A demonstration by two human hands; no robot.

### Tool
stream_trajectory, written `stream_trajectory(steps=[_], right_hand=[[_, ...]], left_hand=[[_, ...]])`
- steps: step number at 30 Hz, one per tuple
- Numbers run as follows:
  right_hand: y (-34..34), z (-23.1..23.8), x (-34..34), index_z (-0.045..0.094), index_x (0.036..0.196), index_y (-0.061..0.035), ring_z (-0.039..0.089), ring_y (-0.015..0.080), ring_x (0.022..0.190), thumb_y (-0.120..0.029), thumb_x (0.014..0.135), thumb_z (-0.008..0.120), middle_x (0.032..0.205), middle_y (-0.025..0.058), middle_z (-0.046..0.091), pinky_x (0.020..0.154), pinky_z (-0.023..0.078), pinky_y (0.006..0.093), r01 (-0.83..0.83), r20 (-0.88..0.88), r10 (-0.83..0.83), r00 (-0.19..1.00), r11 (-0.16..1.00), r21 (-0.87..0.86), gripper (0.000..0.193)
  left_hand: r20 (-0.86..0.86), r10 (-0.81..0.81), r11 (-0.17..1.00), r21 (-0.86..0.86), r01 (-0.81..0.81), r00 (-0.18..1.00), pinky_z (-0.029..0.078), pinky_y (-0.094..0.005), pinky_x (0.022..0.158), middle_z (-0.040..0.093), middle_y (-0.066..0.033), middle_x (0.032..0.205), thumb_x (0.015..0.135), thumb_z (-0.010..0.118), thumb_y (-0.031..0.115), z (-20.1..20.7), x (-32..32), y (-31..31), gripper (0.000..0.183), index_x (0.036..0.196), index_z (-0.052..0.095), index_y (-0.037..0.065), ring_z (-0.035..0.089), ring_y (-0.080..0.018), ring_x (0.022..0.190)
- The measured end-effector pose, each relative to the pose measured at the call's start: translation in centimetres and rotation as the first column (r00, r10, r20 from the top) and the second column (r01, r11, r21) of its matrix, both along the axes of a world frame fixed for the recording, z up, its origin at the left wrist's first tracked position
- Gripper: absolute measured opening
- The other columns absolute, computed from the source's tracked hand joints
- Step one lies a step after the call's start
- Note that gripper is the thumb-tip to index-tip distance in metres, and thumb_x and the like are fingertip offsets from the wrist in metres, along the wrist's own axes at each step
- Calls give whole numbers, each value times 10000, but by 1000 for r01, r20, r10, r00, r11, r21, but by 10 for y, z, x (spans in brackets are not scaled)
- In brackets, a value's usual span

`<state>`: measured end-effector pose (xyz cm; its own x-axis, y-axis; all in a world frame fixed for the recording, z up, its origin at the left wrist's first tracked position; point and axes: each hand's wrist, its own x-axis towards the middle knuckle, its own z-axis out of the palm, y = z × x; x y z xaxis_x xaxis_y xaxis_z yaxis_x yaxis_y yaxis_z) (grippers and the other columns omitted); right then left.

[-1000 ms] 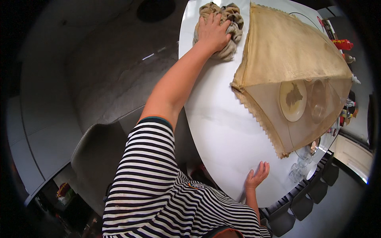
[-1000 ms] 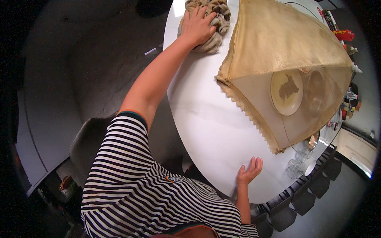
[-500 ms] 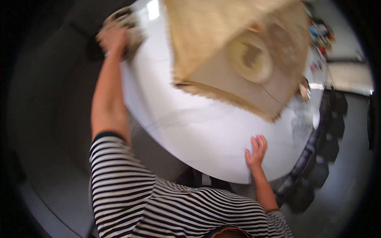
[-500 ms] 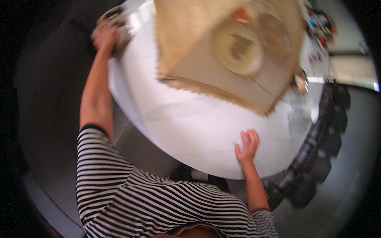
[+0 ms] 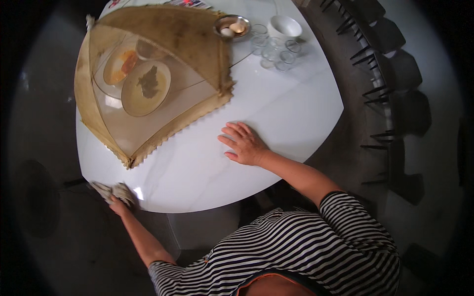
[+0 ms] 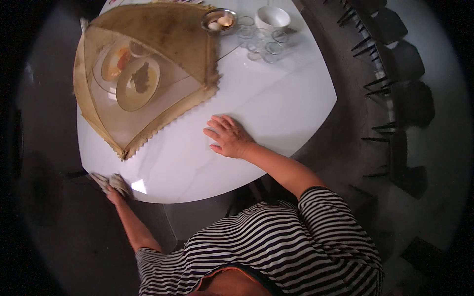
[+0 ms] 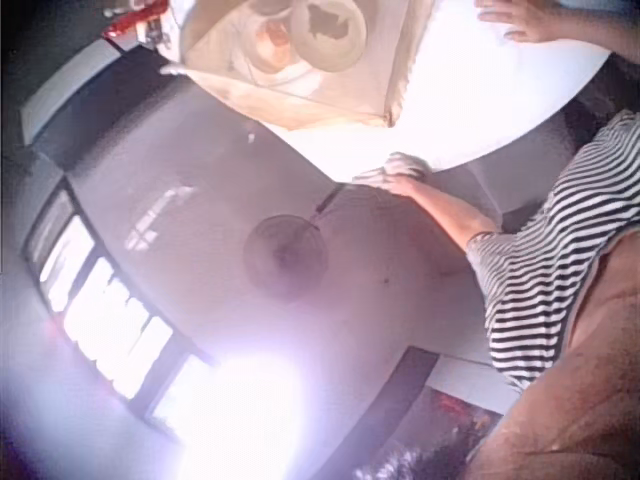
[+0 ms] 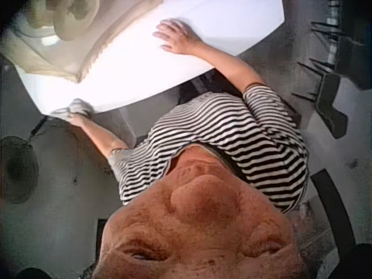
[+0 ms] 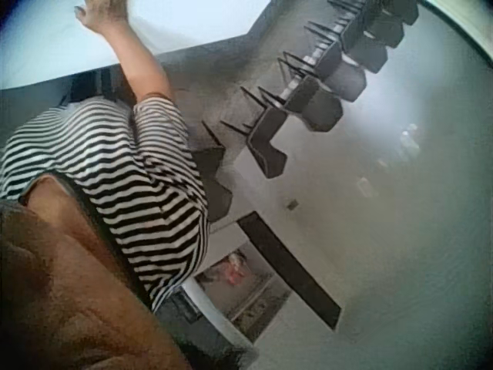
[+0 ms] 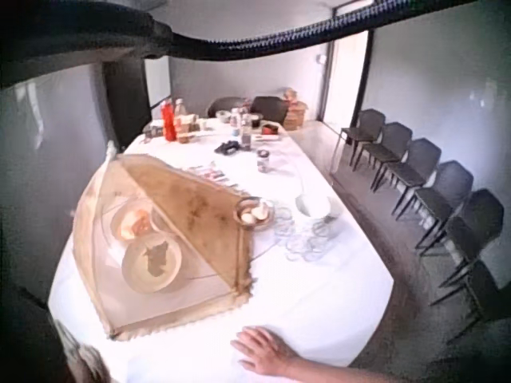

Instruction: The person wipes a white round dining table with a cloth, removes a food cover, and rearranges several plates and bowls. They continue wiping the table surface and then place the cover back over the dishes.

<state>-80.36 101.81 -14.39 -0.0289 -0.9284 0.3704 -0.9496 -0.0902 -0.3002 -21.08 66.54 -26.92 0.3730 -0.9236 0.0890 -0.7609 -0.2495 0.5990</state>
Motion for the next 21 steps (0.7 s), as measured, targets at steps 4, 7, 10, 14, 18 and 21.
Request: stream_trajectory(steps=[4,7,10,14,18,21], right_hand=[[3,4,-3,566,1225,-95,398,298,1304,-296,818,710,1304,91,480,1114,316,474,-18,68,24,997,996,-85,477],[12,-22,-9,559,1224,-94,413,302,1287,-244,803,719,1293,89,484,1086,336,467,-92,88,118,989,962,-257,475],[59,-2,-9,574,1232,-84,453,308,1270,-136,771,731,1296,97,498,1059,373,472,-166,272,284,919,907,-387,489],[181,8,-54,602,1193,-80,510,295,1217,-79,763,705,1225,95,541,1017,423,443,-177,255,301,919,892,-416,442],[293,1,-127,632,1147,-73,539,282,1167,-41,793,646,1208,93,553,1002,441,430,59,272,27,962,952,-301,356],[369,-2,-172,627,1147,-69,555,298,1125,-9,749,683,1208,97,551,964,469,425,299,270,-255,928,945,-133,406]], left_hand=[[-359,28,998,-38,-44,933,578,-430,735,718,-206,952,898,628,542,-2,-55,116,667,1052,685,-104,708,-301,868],[-678,84,996,33,-84,731,587,-441,770,705,-171,1048,924,623,493,29,-163,218,600,1114,672,-74,696,-286,925],[-723,258,964,149,-221,641,580,-443,814,671,-197,1101,940,618,451,43,-232,300,612,1163,596,-118,678,-312,950],[-753,440,898,371,-238,490,526,-414,962,652,-143,1220,983,468,474,115,-400,408,547,1282,607,38,643,-284,1103],[-871,453,890,454,-41,193,383,-450,1109,504,-129,1422,984,342,580,114,-492,475,666,1406,507,92,493,-299,1291],[-895,445,892,446,76,33,289,-489,1175,403,-119,1528,981,287,636,110,-549,512,733,1481,424,117,380,-323,1399]])
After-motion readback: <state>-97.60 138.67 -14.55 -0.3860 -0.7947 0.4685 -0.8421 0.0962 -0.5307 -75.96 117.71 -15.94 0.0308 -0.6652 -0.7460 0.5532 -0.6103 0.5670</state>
